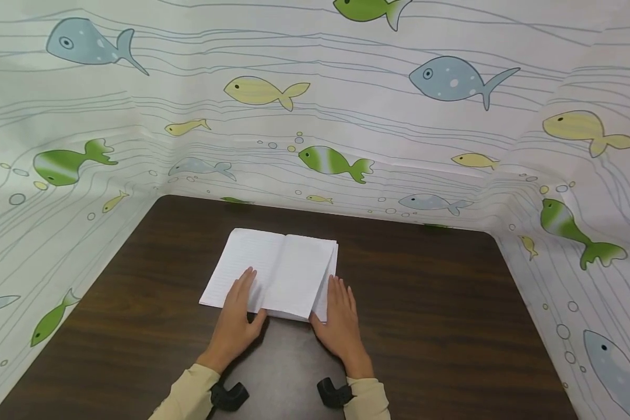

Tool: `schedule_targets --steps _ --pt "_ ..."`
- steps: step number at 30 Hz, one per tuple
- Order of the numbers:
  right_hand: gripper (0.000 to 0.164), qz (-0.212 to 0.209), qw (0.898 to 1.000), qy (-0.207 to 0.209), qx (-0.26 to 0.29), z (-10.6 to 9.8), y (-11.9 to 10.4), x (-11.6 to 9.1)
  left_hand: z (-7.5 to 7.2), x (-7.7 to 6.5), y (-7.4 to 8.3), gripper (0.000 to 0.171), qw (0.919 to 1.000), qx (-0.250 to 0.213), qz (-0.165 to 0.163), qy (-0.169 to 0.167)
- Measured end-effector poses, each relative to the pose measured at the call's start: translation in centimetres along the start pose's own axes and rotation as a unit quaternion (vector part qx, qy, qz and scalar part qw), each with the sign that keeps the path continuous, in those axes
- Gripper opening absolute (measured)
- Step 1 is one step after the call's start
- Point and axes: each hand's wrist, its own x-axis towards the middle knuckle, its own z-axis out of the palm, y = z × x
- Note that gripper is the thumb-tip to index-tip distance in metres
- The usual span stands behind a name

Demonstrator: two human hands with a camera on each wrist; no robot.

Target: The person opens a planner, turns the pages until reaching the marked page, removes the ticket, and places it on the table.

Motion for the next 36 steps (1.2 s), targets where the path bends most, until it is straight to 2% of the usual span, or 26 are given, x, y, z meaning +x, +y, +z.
schedule_targets --steps 4,7,9,11,12,15,18,21,23,29,31,36 --pt "0.087 0.015 1.0 0.002 0.009 0.0 -0.1 0.1 -0.2 0.3 0.2 0.084 0.9978 0.006 -0.006 0.066" --pt "0.091 0.034 0.999 -0.007 0.012 0.0 -0.3 0.2 -0.6 0.5 0.4 0.093 0.9926 0.045 -0.041 0.105" --pt "0.093 0.042 0.999 -0.011 0.012 -0.1 -0.4 0.3 -0.8 0.5 0.5 0.099 0.9888 0.077 -0.064 0.11" --pt "0.093 0.045 0.999 -0.012 0.012 -0.1 -0.5 0.3 -0.9 0.5 0.5 0.097 0.9891 0.092 -0.066 0.095" --pt "0.092 0.045 0.999 -0.011 0.011 -0.1 -0.5 0.3 -0.8 0.4 0.5 0.092 0.991 0.091 -0.062 0.077" --pt "0.088 0.043 0.999 -0.005 0.013 0.0 -0.4 0.3 -0.5 0.2 0.4 0.066 0.9954 0.091 -0.03 -0.005" --pt "0.08 0.037 0.999 0.005 0.021 0.0 -0.4 0.2 -0.3 -0.1 0.6 0.051 0.9908 0.088 -0.025 -0.1" --pt "0.074 0.033 0.999 0.014 0.028 0.0 -0.3 0.1 -0.3 -0.4 0.8 0.05 0.9851 0.086 -0.036 -0.144" --pt "0.072 0.034 0.999 0.017 0.033 0.0 -0.3 0.1 -0.3 -0.4 1.0 0.051 0.9851 0.073 -0.053 -0.147" --pt "0.073 0.04 0.999 0.011 0.035 0.0 -0.4 0.1 -0.5 -0.5 1.5 0.05 0.985 0.048 -0.075 -0.148" --pt "0.073 0.04 0.999 0.011 0.034 0.0 -0.4 0.1 -0.6 -0.5 1.6 0.048 0.9869 0.046 -0.075 -0.135" --pt "0.068 0.036 0.998 0.019 0.038 0.1 -0.3 0.1 -0.4 -0.4 1.6 0.036 0.9946 0.048 -0.055 -0.073"
